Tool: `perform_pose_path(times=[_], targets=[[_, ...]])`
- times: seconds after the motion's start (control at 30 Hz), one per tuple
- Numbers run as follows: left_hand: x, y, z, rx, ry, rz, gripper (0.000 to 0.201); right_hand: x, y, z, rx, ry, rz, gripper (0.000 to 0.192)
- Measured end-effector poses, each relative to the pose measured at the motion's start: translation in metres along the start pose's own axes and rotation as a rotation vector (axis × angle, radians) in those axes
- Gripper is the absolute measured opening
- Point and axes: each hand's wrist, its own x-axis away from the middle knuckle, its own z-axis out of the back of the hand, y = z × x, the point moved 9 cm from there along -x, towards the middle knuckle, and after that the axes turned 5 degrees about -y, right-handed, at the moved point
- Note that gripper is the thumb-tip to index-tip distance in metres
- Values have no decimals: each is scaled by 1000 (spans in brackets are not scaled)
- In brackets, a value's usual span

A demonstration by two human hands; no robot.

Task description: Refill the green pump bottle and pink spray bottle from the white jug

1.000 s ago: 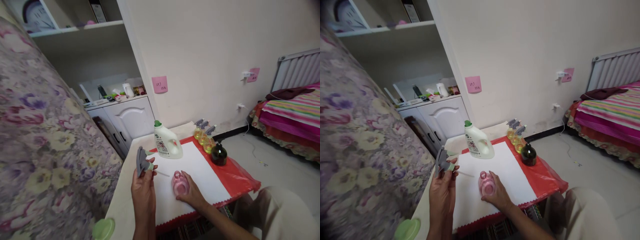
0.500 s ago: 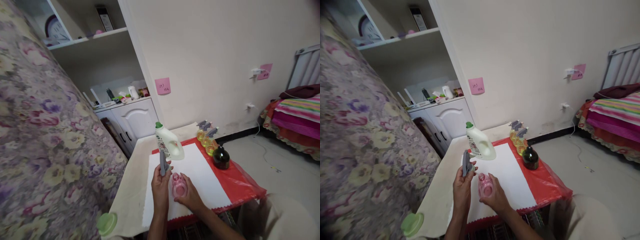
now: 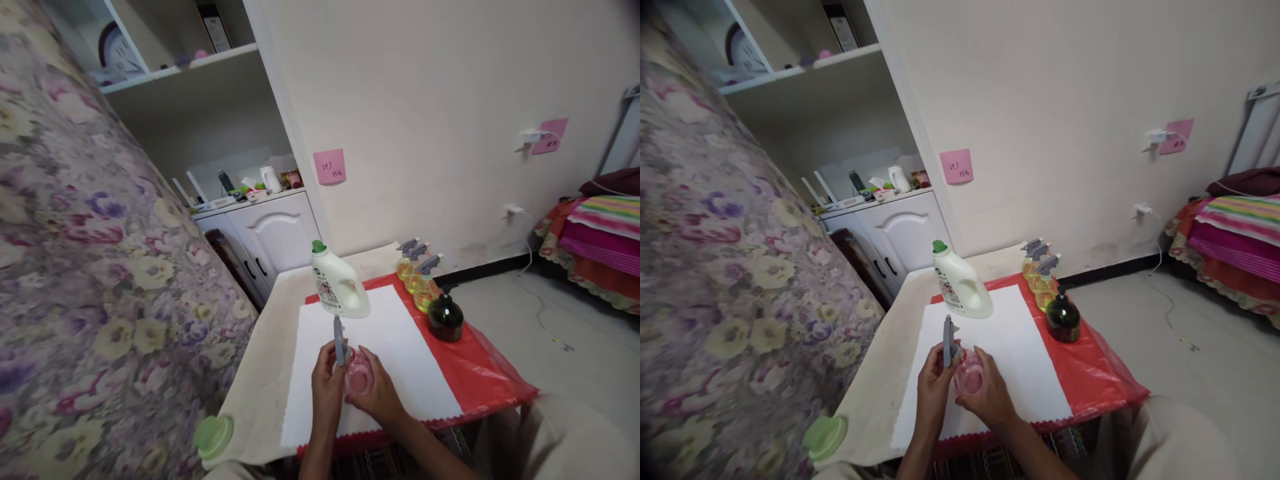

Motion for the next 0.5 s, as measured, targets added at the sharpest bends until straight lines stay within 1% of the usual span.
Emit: perform_pose_path(times=[0.1,0.27,0.4,0.5], targets=[[1,2,1,20,11,6,34,-2,-6,-1,-6,-19,4,93],[5,18,2,2,1,18,33,1,-22,0,-17,-61,47,93],[11,27,-3,-25,-28,38,31,7,-34,8,2,-116,110,91],[16,29,-9,8,-35,38,30,12,-33,18,43,-160,133,92]])
